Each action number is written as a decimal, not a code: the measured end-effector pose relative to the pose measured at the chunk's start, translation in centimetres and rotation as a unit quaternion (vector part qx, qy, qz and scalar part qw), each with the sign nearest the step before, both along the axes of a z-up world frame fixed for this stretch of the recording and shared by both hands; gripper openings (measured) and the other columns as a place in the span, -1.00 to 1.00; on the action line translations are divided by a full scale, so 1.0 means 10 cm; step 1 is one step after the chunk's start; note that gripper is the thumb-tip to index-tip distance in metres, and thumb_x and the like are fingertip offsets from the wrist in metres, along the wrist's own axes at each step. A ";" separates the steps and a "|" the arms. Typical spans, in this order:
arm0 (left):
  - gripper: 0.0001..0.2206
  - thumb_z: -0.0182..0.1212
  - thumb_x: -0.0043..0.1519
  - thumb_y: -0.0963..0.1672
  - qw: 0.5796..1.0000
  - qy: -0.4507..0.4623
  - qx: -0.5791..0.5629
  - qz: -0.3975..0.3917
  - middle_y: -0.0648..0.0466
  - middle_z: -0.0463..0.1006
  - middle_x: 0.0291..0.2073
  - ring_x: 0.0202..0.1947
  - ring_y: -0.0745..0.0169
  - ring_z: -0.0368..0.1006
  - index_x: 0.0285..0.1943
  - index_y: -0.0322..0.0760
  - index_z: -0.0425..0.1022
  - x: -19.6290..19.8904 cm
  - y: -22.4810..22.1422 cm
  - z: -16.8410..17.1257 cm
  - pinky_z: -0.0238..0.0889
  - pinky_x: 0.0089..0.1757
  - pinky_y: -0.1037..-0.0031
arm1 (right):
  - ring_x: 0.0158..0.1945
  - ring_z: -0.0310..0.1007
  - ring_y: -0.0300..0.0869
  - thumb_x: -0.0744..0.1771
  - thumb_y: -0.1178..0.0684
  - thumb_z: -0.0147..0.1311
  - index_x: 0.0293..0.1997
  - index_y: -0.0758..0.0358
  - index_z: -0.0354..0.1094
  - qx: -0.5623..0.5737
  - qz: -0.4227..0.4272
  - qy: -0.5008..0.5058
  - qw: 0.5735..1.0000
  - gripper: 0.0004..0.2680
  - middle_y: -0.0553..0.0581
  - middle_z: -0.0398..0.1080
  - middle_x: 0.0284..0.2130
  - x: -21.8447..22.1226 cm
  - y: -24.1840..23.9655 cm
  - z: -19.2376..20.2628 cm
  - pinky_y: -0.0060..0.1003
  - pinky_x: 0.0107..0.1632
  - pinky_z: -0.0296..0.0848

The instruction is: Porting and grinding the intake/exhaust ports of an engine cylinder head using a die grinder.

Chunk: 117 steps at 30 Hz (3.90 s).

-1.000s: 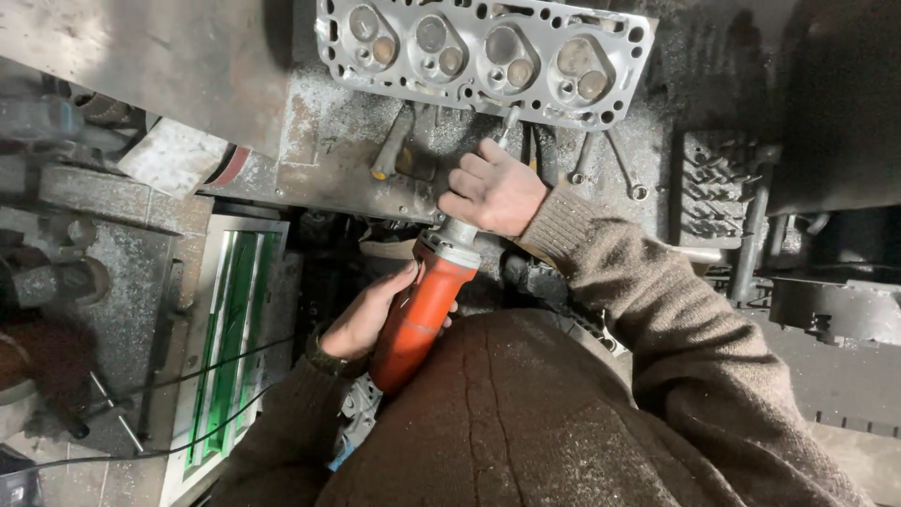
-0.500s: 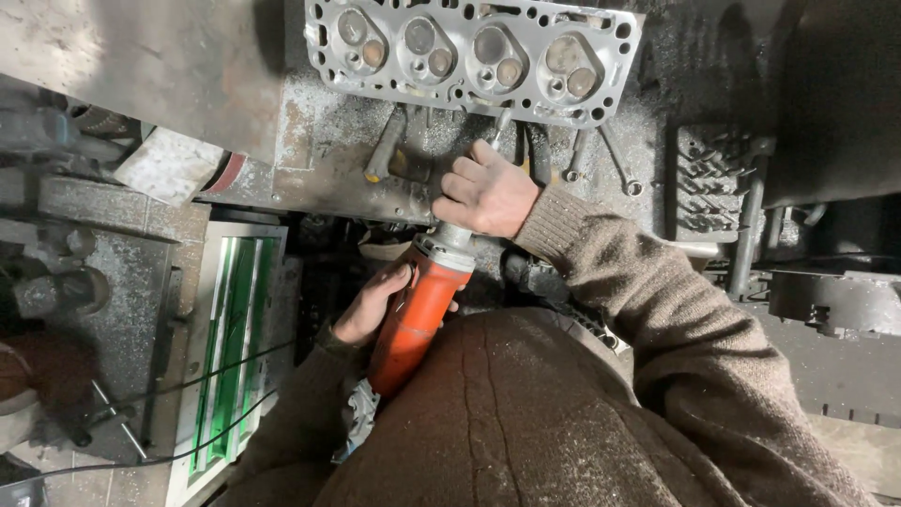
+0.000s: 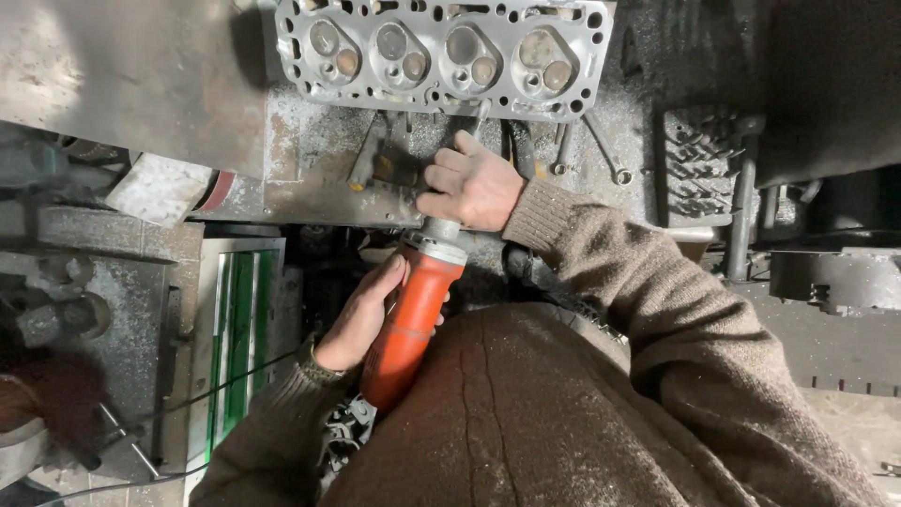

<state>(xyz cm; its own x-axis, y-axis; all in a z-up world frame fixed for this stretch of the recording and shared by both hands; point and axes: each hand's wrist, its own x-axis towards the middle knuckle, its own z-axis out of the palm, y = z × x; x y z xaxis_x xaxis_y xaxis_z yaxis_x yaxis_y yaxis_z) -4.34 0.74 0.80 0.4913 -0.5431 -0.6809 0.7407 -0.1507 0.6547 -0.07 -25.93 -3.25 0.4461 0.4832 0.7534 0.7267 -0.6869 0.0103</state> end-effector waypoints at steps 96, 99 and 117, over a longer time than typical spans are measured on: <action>-0.56 -0.07 0.42 0.15 0.997 0.007 0.006 -0.080 -0.56 0.63 -0.45 -0.53 -0.43 0.65 -0.12 -0.28 0.32 0.27 0.04 0.07 0.58 -0.49 -0.06 | -0.36 0.19 -0.17 0.46 0.02 0.04 -0.35 -0.04 0.33 0.003 -0.076 0.063 0.995 -0.82 -0.09 0.25 -0.46 -0.02 0.02 0.05 -0.19 -0.13 0.16; -0.58 -0.03 0.42 0.11 0.997 0.008 0.014 -0.071 -0.61 0.66 -0.26 -0.43 -0.43 0.68 -0.02 -0.33 0.35 0.26 0.07 0.02 0.60 -0.42 -0.13 | -0.36 0.19 -0.16 0.47 0.01 0.00 -0.34 -0.03 0.31 0.004 -0.064 0.061 0.996 -0.81 -0.08 0.24 -0.45 -0.01 0.03 0.04 -0.18 -0.15 0.14; -0.63 0.06 0.40 0.11 0.998 0.049 0.016 -0.019 -0.66 0.62 -0.34 -0.43 -0.57 0.65 -0.21 -0.20 0.26 0.23 0.03 0.12 0.59 -0.42 -0.24 | -0.35 0.20 -0.18 0.42 0.09 0.15 -0.30 -0.05 0.33 -0.014 -0.083 0.072 0.994 -0.87 -0.12 0.22 -0.46 -0.07 0.03 0.11 -0.20 -0.12 0.15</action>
<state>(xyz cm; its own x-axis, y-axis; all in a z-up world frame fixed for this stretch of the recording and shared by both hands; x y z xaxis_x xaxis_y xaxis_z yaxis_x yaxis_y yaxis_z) -2.05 1.06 2.02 0.3999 -0.5376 -0.7423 0.7947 -0.2000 0.5731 -0.81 -25.61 -2.13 0.6241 0.4132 0.6631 0.5979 -0.7989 -0.0649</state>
